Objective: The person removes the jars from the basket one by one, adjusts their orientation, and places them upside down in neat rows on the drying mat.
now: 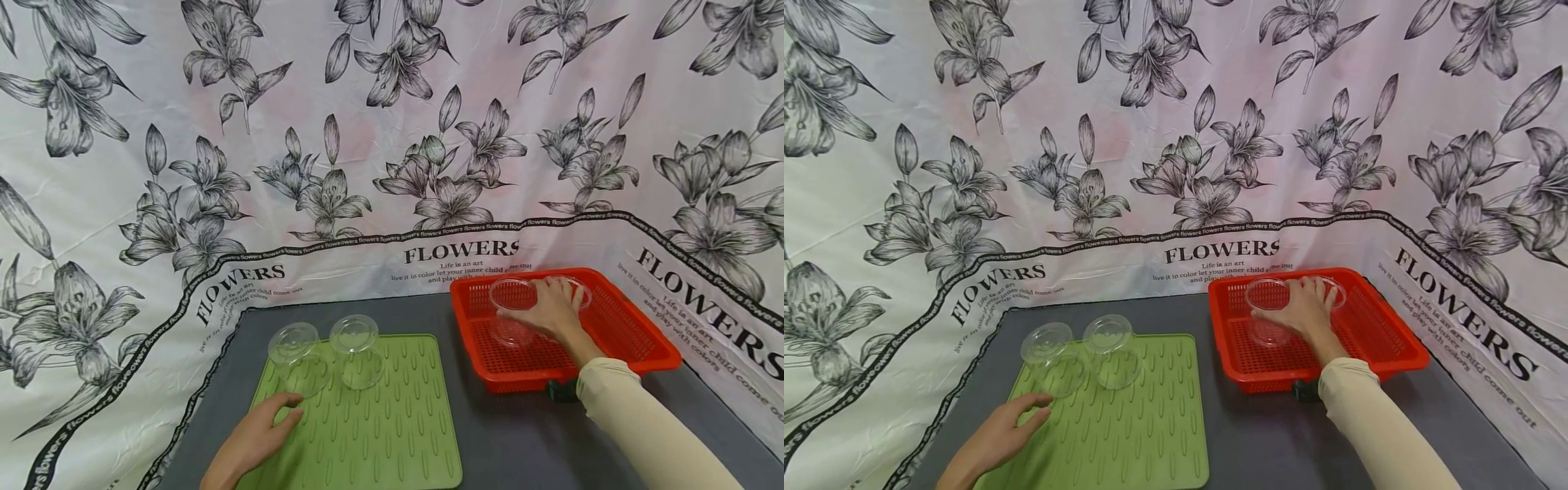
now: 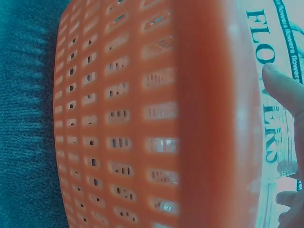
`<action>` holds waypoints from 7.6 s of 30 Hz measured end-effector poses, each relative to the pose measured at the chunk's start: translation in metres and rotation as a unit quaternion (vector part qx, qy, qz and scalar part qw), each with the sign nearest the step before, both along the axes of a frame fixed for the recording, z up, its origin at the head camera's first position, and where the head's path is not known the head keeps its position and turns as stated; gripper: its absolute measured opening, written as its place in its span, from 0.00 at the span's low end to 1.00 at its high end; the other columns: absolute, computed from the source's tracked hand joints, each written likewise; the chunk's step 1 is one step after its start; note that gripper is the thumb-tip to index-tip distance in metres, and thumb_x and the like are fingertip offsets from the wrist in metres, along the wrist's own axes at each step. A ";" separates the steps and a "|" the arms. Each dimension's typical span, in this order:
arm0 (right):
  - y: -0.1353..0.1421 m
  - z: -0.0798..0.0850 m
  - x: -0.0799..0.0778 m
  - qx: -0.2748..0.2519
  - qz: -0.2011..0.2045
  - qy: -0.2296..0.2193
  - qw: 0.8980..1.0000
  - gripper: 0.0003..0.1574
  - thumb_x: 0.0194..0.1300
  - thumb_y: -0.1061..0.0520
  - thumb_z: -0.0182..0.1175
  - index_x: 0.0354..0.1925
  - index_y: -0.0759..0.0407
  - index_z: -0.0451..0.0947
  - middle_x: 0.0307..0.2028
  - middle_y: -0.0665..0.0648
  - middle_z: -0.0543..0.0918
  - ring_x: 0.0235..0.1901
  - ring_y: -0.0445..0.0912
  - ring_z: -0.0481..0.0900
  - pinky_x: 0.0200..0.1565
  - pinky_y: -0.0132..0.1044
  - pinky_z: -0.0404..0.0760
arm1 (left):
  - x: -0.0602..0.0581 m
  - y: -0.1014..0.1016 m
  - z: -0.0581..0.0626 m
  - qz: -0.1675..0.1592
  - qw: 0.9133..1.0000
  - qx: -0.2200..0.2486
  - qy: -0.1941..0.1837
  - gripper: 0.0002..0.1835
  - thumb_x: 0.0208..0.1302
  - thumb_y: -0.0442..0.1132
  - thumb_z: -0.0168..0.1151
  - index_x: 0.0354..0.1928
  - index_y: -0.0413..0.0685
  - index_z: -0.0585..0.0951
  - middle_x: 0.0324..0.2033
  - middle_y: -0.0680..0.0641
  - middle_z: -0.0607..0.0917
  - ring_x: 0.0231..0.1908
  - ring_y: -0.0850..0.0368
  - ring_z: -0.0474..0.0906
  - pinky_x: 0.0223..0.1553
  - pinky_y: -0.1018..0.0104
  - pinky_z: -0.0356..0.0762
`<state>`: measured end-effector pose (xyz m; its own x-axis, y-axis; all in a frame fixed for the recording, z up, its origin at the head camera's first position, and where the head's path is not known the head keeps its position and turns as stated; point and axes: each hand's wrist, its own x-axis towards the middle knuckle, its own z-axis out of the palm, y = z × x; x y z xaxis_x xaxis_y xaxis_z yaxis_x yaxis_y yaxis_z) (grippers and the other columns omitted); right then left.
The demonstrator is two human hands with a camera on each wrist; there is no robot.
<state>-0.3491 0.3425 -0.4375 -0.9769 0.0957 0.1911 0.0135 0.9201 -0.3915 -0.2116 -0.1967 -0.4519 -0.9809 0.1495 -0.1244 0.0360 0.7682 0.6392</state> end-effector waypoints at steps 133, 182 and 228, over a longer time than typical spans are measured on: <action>-0.176 0.097 0.129 -0.175 0.383 -0.057 0.905 0.60 0.46 0.36 0.80 0.72 0.45 0.63 0.63 0.52 0.80 0.60 0.51 0.81 0.53 0.47 0.84 | -0.015 0.114 0.065 -0.228 0.946 0.217 0.075 0.59 0.43 0.49 0.86 0.75 0.74 0.58 0.71 0.45 0.72 0.66 0.35 0.75 0.60 0.41 0.79; -0.180 0.039 0.133 -0.308 0.420 0.085 0.849 0.75 0.46 0.54 0.84 0.81 0.45 0.48 0.80 0.53 0.57 0.76 0.56 0.63 0.70 0.61 0.71 | -0.017 0.105 0.061 -0.295 0.847 0.419 0.138 0.57 0.56 0.33 0.78 0.80 0.51 0.50 0.75 0.29 0.59 0.67 0.35 0.74 0.61 0.54 0.81; -0.171 0.032 0.134 -0.238 0.418 0.076 0.874 0.71 0.47 0.43 0.83 0.80 0.41 0.52 0.73 0.53 0.70 0.71 0.52 0.71 0.67 0.51 0.77 | 0.000 0.101 0.112 -0.264 0.921 0.076 0.275 0.47 0.45 0.63 0.81 0.70 0.73 0.71 0.67 0.60 0.73 0.62 0.51 0.78 0.57 0.49 0.83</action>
<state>-0.2155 0.1716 -0.4056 -0.7106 -0.5346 0.4574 -0.6703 0.3169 -0.6710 -0.2116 -0.0955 -0.3394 -0.6747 0.5992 0.4311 0.7298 0.4538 0.5113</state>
